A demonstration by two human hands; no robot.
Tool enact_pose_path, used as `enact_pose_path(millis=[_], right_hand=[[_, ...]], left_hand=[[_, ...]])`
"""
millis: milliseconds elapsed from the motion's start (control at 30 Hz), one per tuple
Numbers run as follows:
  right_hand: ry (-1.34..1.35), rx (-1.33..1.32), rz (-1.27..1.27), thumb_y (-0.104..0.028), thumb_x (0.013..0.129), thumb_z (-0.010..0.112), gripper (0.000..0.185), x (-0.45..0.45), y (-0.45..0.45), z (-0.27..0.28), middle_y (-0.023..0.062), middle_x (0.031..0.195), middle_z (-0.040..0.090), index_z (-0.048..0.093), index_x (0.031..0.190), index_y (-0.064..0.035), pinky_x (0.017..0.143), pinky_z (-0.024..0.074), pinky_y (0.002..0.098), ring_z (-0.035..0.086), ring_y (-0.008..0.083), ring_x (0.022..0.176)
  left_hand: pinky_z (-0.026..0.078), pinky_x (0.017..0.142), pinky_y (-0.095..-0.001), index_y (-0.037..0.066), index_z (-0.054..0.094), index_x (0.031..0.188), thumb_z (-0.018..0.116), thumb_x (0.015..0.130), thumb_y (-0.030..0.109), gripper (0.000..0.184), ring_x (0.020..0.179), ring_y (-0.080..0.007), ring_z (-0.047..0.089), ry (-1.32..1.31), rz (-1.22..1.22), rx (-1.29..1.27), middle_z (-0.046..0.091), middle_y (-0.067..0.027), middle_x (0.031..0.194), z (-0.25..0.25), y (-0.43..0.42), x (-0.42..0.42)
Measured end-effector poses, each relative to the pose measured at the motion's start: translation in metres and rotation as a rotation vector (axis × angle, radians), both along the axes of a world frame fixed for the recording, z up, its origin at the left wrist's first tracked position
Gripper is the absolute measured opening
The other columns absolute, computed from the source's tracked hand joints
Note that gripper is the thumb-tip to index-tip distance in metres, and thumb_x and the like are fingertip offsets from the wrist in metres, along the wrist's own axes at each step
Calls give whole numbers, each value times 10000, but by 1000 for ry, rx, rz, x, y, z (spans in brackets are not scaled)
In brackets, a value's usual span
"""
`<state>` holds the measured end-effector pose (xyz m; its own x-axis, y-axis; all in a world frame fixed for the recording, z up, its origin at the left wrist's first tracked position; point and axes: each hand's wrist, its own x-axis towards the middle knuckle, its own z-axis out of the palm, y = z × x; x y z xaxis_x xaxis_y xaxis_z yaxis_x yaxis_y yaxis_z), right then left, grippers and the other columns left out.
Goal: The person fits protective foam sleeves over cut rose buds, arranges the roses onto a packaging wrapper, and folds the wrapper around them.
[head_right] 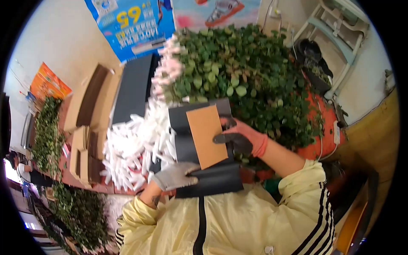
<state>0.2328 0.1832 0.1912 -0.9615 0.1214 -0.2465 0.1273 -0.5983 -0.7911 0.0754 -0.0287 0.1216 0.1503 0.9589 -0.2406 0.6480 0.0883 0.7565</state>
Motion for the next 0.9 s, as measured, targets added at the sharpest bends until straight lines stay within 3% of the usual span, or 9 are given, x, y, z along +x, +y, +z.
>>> enact_pose_path(millis=[133, 200, 233, 267, 333, 367, 533, 633, 900], right_hand=[[-244, -87, 92, -21, 795, 635, 404, -7, 3, -27, 111, 1113, 616, 535, 1185, 8, 855, 523, 331, 628, 199, 983], [-309, -142, 76, -54, 801, 641, 386, -9, 6, -51, 105, 1108, 619, 548, 1170, 13, 837, 523, 322, 630, 184, 961], [-365, -175, 64, -86, 808, 648, 373, -9, 9, -63, 100, 1103, 621, 562, 1155, 18, 818, 523, 312, 631, 169, 938], [-365, -178, 61, -86, 808, 648, 373, -10, 12, -73, 100, 1103, 621, 562, 1155, 18, 818, 523, 312, 631, 169, 938], [-409, 435, 220, -131, 821, 655, 350, -17, 13, -72, 87, 1060, 636, 580, 1124, 27, 808, 494, 277, 603, 109, 906], [-464, 534, 266, -183, 811, 680, 367, -16, 13, -68, 61, 1019, 642, 593, 1101, 24, 735, 489, 254, 578, 75, 837], [-296, 573, 258, -201, 779, 707, 332, -34, 2, -99, 43, 852, 635, 604, 990, 34, 587, 489, 257, 577, 83, 701], [-574, 585, 256, -252, 727, 738, 361, -44, -1, -99, 94, 707, 612, 549, 817, 41, 507, 494, 282, 584, 146, 540], [-668, 744, 278, -235, 760, 670, 365, -44, -6, -81, 131, 706, 642, 552, 858, 96, 507, 536, 312, 645, 198, 578]], left_hand=[[456, 861, -394, 64, 599, 1090, 550, 796, 216, 334, 997, -335, 584, 143, 90, 70, 624, -165, 1047, -6, -1, 17], [480, 748, -417, 98, 618, 960, 541, 787, 182, 208, 878, -310, 629, 475, 218, -102, 638, -136, 944, -4, 1, 30], [477, 665, -428, 114, 601, 886, 539, 779, 170, 135, 788, -294, 643, 511, 254, -2, 633, -114, 874, -12, -3, 33], [477, 665, -428, 114, 601, 886, 539, 779, 170, 135, 788, -294, 643, 511, 249, -3, 633, -114, 874, -14, -5, 35], [473, 688, -413, 103, 627, 955, 561, 794, 203, 201, 803, -284, 634, 503, 265, -23, 634, -111, 897, -12, -4, 34], [473, 688, -413, 103, 627, 955, 561, 794, 203, 201, 803, -284, 634, 503, 257, -21, 634, -111, 897, -12, -4, 34], [476, 704, -397, 122, 595, 889, 593, 796, 304, 204, 846, -260, 617, 562, 204, 137, 615, -57, 859, -3, -3, 34], [475, 697, -398, 122, 588, 906, 598, 794, 362, 265, 833, -254, 608, 561, 130, 206, 610, -61, 873, -11, 5, 30], [455, 720, -399, 113, 609, 1003, 579, 801, 322, 292, 857, -261, 597, 394, 90, 238, 608, -85, 906, -5, 3, 21]])
